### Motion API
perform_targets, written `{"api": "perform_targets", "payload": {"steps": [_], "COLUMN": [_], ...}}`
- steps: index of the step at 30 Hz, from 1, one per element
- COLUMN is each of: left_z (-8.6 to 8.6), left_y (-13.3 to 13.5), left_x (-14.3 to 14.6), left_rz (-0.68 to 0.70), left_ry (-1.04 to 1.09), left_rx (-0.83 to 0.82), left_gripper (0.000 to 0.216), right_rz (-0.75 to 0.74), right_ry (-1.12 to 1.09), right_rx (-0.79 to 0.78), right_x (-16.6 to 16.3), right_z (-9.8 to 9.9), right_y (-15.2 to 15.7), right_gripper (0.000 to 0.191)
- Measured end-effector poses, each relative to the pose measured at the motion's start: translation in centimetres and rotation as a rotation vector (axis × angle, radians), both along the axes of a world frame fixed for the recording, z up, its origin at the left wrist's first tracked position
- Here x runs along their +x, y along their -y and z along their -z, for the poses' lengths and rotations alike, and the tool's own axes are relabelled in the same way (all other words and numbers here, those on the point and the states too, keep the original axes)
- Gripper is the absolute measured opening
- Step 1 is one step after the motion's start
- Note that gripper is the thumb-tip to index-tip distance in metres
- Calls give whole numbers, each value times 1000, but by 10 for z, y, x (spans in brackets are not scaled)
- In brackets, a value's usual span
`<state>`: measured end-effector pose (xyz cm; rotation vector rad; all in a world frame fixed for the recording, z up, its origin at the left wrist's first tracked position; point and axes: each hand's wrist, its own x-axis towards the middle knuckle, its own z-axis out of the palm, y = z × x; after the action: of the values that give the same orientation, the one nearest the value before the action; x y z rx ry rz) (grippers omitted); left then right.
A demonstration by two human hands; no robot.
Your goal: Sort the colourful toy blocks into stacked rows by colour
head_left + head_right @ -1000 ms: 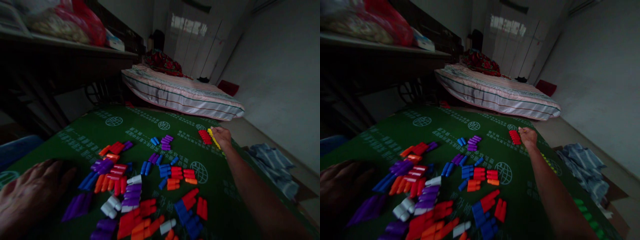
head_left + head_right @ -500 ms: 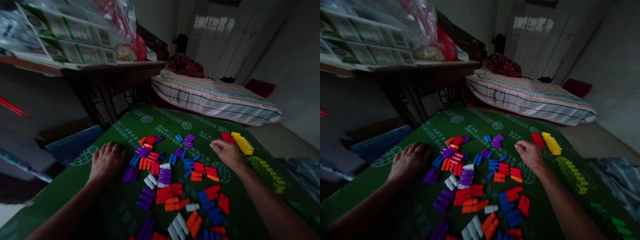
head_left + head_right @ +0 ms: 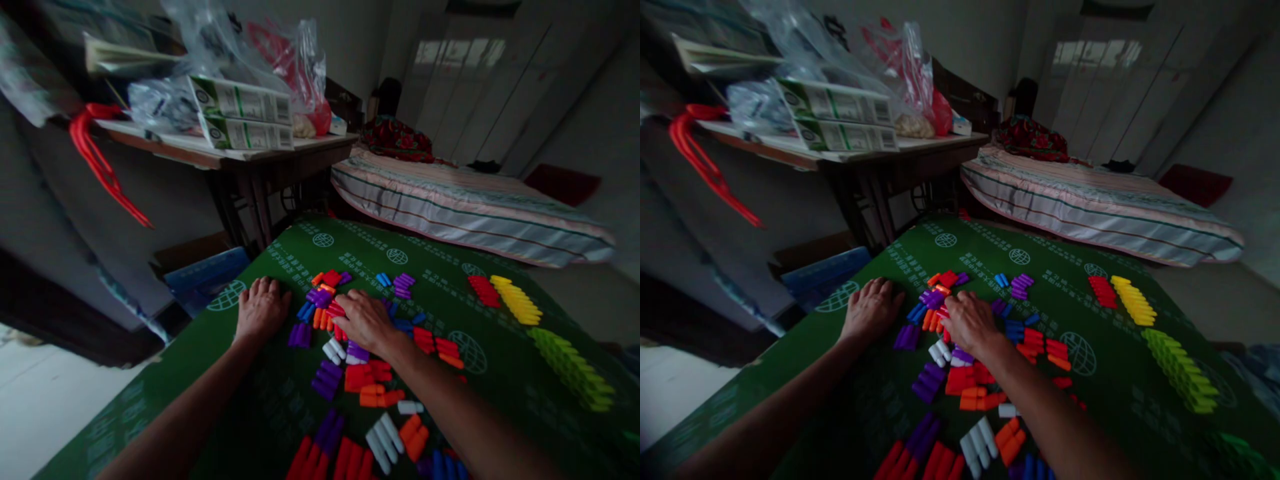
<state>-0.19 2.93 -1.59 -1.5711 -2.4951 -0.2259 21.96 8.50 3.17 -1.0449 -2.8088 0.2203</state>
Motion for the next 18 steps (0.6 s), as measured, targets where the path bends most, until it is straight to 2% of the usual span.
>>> {"api": "perform_targets", "payload": {"steps": [4,7,11,15,18], "left_z": [1,1,1,0,-2], "left_y": [0,0,0,0,1], "left_x": [-1,-1,0,1,0], "left_rz": [5,5,2,-6,-3], "left_ry": [7,16,24,21,20], "left_rx": [4,8,6,-10,-29], "left_gripper": [51,52,52,51,51], "right_rz": [-20,28,229,525,585], "right_ry": [-25,-208,-345,-339,-345], "right_rx": [-28,-44,-42,-50,-93], "right_x": [-5,23,104,198,250], "right_z": [6,9,21,52,73], "right_y": [-3,-17,-47,-75,-84], "right_gripper": [22,28,30,33,33]}}
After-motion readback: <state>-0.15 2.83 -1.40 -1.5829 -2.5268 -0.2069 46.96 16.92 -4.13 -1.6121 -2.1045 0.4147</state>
